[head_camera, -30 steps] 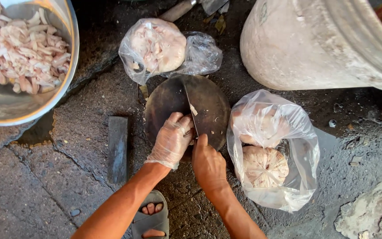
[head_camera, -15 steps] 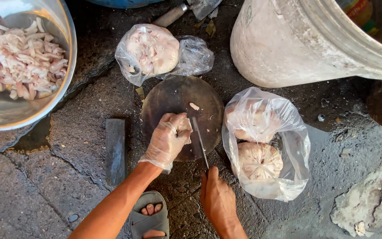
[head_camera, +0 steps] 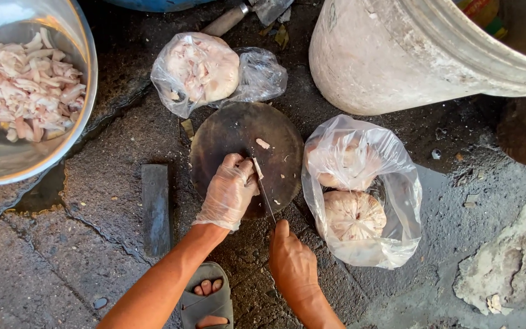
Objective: Dicing pieces of meat on a wooden cutting board using a knife and transferring them to a bowl.
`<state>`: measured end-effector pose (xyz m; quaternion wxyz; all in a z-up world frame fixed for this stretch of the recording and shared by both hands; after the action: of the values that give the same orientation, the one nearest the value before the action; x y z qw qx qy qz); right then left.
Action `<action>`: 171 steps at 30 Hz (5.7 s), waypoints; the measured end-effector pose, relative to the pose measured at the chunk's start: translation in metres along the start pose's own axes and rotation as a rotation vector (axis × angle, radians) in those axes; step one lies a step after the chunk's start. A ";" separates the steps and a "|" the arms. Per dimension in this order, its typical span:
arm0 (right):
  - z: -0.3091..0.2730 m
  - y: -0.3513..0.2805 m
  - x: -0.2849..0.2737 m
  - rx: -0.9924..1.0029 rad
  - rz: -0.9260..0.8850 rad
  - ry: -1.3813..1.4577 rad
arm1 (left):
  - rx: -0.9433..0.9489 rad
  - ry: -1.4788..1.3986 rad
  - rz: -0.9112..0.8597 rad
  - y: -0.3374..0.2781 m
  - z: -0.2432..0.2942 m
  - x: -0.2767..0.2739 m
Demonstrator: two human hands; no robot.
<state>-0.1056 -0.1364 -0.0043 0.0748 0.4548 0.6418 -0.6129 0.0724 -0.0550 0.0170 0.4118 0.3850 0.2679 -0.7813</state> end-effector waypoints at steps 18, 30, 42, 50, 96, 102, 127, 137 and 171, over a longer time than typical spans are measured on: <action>-0.042 0.029 -0.074 -0.529 0.255 0.343 | 0.029 0.080 -0.154 0.003 -0.002 0.010; -0.037 0.010 -0.053 -0.081 -0.058 0.324 | -0.080 -0.024 0.101 0.000 -0.008 0.005; 0.035 -0.032 0.005 -0.225 -0.149 0.813 | -0.025 -0.314 -0.036 -0.005 -0.024 0.005; 0.012 -0.026 -0.024 -0.197 0.171 0.550 | -0.033 -0.318 -0.030 -0.009 -0.021 0.001; -0.016 -0.015 -0.018 -0.097 0.143 0.312 | -0.012 -0.230 0.031 -0.016 -0.033 0.005; -0.009 -0.010 0.014 -0.044 0.146 0.395 | -0.118 -0.420 0.138 -0.017 -0.037 0.001; -0.009 -0.008 0.000 -0.081 0.088 0.089 | -0.056 -0.680 0.106 -0.018 -0.025 0.010; -0.001 -0.004 0.010 -0.024 -0.076 0.074 | -0.026 -0.437 0.170 -0.018 -0.013 -0.014; -0.010 -0.007 0.002 -0.038 -0.024 0.067 | -0.064 -0.070 0.094 -0.023 -0.024 0.013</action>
<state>-0.1066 -0.1255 0.0020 0.0545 0.4660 0.6607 -0.5859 0.0578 -0.0311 -0.0047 0.4692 0.3563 0.2597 -0.7651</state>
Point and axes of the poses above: each hand's wrist, its own y-axis towards the middle knuckle, its own x-axis out of the palm, z = x × y, the point moved 8 cm from there along y, towards the middle knuckle, and after that the axes turned 7 degrees about -z, right-handed, at the moved point
